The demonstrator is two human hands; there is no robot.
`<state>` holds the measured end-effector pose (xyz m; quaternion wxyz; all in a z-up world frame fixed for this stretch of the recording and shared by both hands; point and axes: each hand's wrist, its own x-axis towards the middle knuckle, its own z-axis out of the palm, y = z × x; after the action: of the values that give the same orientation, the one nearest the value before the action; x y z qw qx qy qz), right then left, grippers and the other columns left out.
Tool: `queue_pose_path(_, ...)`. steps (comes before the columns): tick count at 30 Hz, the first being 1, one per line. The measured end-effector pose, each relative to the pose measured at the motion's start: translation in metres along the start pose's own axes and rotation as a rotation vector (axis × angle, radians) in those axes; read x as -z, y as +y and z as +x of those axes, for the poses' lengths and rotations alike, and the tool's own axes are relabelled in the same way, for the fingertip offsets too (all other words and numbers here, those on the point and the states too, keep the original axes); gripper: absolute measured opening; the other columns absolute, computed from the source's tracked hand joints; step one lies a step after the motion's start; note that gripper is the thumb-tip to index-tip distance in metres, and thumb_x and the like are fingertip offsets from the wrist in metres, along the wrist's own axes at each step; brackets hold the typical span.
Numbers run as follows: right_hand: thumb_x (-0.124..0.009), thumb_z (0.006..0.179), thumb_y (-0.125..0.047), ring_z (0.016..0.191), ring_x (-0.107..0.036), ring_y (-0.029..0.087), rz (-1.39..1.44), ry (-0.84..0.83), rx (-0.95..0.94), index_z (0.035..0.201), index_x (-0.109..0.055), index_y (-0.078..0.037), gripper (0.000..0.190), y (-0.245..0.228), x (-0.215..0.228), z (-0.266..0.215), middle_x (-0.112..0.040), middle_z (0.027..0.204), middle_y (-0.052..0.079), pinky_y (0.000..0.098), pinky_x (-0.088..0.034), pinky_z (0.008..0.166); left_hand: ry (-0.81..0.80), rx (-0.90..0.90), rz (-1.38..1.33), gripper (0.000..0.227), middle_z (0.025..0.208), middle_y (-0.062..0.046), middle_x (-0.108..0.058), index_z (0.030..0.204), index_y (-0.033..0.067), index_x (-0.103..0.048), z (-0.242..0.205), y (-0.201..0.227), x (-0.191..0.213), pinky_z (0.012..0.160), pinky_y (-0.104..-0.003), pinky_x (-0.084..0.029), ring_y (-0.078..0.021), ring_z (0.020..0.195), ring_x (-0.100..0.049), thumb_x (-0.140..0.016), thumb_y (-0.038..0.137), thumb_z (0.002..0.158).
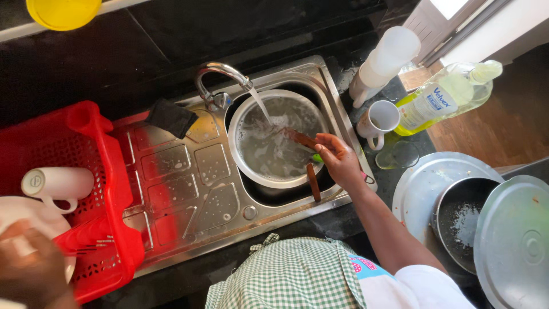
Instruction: The person washes plates and mugs using a sponge and dish soap, scrubbing each item thoroughly before rinsing under running water and placing it on a drying rack.
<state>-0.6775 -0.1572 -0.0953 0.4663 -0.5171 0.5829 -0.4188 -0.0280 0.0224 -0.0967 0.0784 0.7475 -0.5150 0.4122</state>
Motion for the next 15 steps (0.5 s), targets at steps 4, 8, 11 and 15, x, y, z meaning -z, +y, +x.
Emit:
queue_pose_path(4,-0.067,0.096,-0.018,0.104,-0.062,0.013,0.0,0.061,0.188,0.095,-0.067,-0.008,0.009,-0.003,0.016,-0.004,-0.067,0.11,0.006,0.0266,-0.048,0.091,0.146,-0.156,-0.602,0.017,0.11,-0.023,-0.075,0.098,-0.0057,-0.068,0.065,0.143,0.109,0.124,-0.064,-0.028,-0.0482,0.105,-0.073,-0.073,-0.004,0.115)
queue_pose_path(8,-0.064,0.096,-0.013,0.102,-0.061,0.021,-0.273,0.301,0.402,0.091,-0.062,-0.008,0.007,-0.048,0.038,-0.017,-0.067,0.107,0.009,0.0347,-0.046,0.091,-0.01,-0.08,-0.963,0.018,0.09,-0.009,-0.067,0.08,0.0062,-0.061,0.036,0.249,0.121,0.104,-0.054,-0.035,-0.0319,0.089,-0.062,-0.064,0.009,0.098)
queue_pose_path(11,-0.061,0.094,-0.004,0.1,-0.063,0.022,-0.271,0.371,0.458,0.099,-0.067,-0.009,0.009,-0.06,0.05,-0.018,-0.068,0.106,0.01,0.0347,-0.048,0.094,-0.115,-0.057,-1.16,0.026,0.079,-0.001,-0.064,0.07,0.012,-0.055,0.008,0.309,0.108,0.094,-0.044,-0.039,-0.0244,0.08,-0.063,-0.071,0.009,0.09)
queue_pose_path(15,-0.049,0.08,0.009,0.089,-0.063,0.02,-0.219,0.332,0.508,0.096,-0.073,-0.009,0.034,-0.054,0.048,-0.013,-0.068,0.095,0.008,0.034,-0.05,0.088,-0.178,0.009,-1.248,0.039,0.07,0.003,-0.062,0.062,0.0155,-0.048,-0.011,0.346,0.091,0.086,-0.034,-0.042,-0.0201,0.07,-0.063,-0.076,0.012,0.089)
